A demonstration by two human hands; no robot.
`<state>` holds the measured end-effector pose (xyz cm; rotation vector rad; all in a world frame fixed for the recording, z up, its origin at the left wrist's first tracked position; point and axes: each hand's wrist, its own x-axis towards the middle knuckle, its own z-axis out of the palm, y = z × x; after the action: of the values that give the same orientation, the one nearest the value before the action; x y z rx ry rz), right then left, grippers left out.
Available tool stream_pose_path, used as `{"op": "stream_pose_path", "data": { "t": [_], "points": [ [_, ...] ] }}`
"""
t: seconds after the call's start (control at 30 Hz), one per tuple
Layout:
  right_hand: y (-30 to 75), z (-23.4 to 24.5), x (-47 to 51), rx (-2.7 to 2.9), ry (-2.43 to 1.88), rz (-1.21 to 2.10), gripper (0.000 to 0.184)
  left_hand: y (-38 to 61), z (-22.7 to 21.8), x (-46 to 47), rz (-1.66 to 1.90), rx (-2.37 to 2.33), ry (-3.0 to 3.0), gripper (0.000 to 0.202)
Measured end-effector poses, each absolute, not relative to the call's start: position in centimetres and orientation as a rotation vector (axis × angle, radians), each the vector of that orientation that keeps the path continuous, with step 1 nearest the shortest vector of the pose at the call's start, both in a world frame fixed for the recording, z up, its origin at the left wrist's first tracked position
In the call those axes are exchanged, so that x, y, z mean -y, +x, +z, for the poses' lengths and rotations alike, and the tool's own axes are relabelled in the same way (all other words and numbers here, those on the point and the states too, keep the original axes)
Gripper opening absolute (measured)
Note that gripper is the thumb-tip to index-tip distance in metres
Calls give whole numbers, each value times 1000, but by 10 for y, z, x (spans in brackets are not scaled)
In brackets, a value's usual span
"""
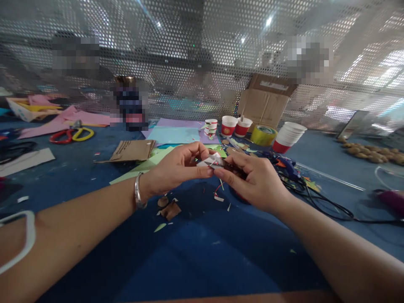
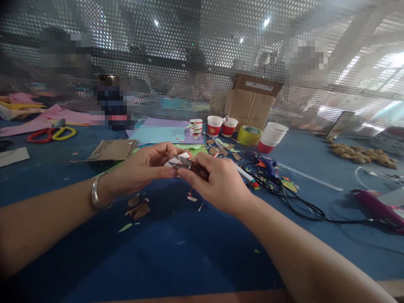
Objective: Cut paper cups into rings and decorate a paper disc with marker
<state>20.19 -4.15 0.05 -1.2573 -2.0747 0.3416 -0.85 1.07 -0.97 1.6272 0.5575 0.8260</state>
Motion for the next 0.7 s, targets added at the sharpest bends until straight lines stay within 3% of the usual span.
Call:
{"op": "stream_pose_path", "data": {
  "t": [0.7],
  "points": [
    [206,5,40,2119,-1184,317,36,-6,-8,-11,874,-550,1685,31]
  ]
}}
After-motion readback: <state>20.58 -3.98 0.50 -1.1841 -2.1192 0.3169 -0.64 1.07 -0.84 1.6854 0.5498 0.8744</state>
